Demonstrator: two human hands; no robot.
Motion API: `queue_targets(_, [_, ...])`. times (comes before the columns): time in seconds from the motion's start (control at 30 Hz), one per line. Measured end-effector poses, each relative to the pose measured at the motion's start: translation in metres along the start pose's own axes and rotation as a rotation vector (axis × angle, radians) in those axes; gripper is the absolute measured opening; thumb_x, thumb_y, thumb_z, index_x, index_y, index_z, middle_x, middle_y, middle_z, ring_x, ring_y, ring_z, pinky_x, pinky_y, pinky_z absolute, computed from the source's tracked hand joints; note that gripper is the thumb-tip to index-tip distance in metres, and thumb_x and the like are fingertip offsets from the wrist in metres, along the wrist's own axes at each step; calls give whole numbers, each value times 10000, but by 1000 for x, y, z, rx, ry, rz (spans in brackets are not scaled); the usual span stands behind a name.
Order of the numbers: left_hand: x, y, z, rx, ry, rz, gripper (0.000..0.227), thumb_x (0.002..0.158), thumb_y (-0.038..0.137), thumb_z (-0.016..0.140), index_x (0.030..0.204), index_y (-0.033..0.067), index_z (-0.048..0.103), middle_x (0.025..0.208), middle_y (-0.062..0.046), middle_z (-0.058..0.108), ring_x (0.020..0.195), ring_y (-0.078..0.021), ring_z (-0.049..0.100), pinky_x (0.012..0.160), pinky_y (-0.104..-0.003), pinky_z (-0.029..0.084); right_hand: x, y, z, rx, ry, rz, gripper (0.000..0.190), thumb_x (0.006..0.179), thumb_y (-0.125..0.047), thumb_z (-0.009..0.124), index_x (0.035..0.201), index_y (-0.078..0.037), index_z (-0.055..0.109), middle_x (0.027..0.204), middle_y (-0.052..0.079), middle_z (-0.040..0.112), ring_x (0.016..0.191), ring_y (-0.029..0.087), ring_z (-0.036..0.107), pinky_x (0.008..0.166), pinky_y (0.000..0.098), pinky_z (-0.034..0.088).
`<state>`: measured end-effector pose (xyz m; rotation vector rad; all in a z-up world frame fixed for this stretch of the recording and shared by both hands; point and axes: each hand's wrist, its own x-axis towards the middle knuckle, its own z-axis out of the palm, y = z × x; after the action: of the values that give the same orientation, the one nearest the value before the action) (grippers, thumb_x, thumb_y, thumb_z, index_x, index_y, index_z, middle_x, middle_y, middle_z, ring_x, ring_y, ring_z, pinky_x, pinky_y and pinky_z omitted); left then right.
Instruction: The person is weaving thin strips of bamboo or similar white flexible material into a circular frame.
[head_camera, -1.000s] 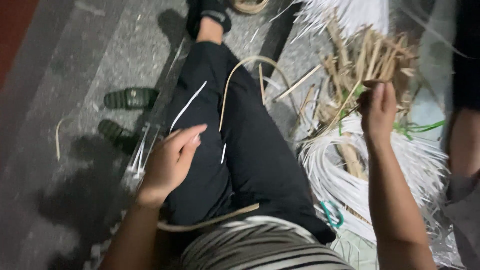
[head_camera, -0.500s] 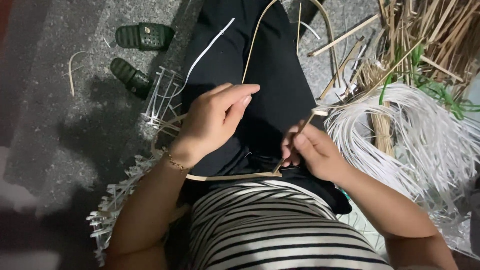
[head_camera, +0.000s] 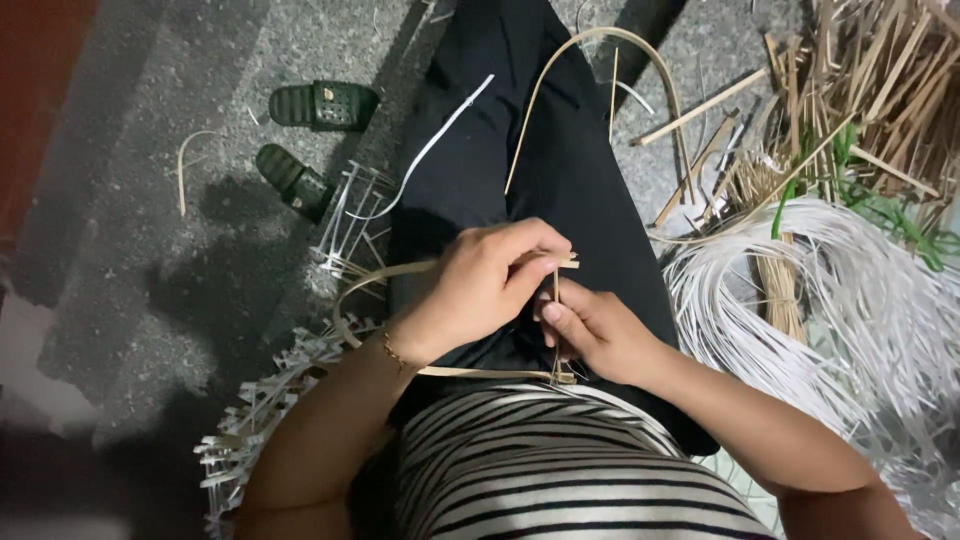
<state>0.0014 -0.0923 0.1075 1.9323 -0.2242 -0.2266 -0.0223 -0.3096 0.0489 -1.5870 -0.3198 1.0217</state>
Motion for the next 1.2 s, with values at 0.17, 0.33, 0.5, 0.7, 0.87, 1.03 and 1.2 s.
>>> queue_targets(0.17, [0,-4,5,-49,-7,-26,134,975,130,667,1078,64,721,963,-89,782,848,-207,798,722,-300,610,0,-2,3,-8,13,38,270,1057,-309,463,1051,-71,589,725,20,655,576,111,663,548,276,572])
queue_targets(0.33, [2,1,7,-64,-30,-63,146,964,138,674,1075,64,734,947,-83,788,817,-185,799,702,-293,609,1,-5,7,-63,35,19,248,1056,-295,477,1065,-74,589,720,22,661,587,125,656,565,292,561])
queue_targets(0.5, [1,4,4,-2,-43,-39,134,963,122,689,1068,57,741,956,-90,784,841,-195,788,717,-297,605,-1,-6,9,-72,55,-8,246,1070,-296,467,1076,-80,585,721,29,658,605,132,647,588,301,549])
queue_targets(0.7, [-2,5,6,-4,14,10,132,926,128,742,1029,47,729,997,-86,782,893,-210,791,754,-294,618,-1,-10,9,-126,99,28,257,1051,-316,471,1091,-96,598,699,23,671,573,137,656,571,303,540])
queue_targets(0.87, [-2,6,8,0,19,12,113,921,123,747,1007,52,736,981,-87,784,875,-200,790,739,-293,612,-1,-9,11,-117,94,-11,256,1061,-311,488,1097,-87,606,712,36,672,594,160,664,581,320,539])
queue_targets(1.03, [-4,8,5,-13,-45,9,133,930,105,725,1048,44,729,987,-99,767,877,-204,783,726,-295,605,3,-7,16,-119,108,-11,263,1060,-307,483,1165,-93,593,767,69,697,669,194,718,658,353,573])
queue_targets(1.2, [0,4,19,162,-124,80,152,918,81,719,1065,44,727,994,-120,745,853,-248,751,696,-317,574,-13,7,13,-124,221,-161,346,1083,-277,505,1355,-73,572,1037,167,713,887,294,717,777,396,568])
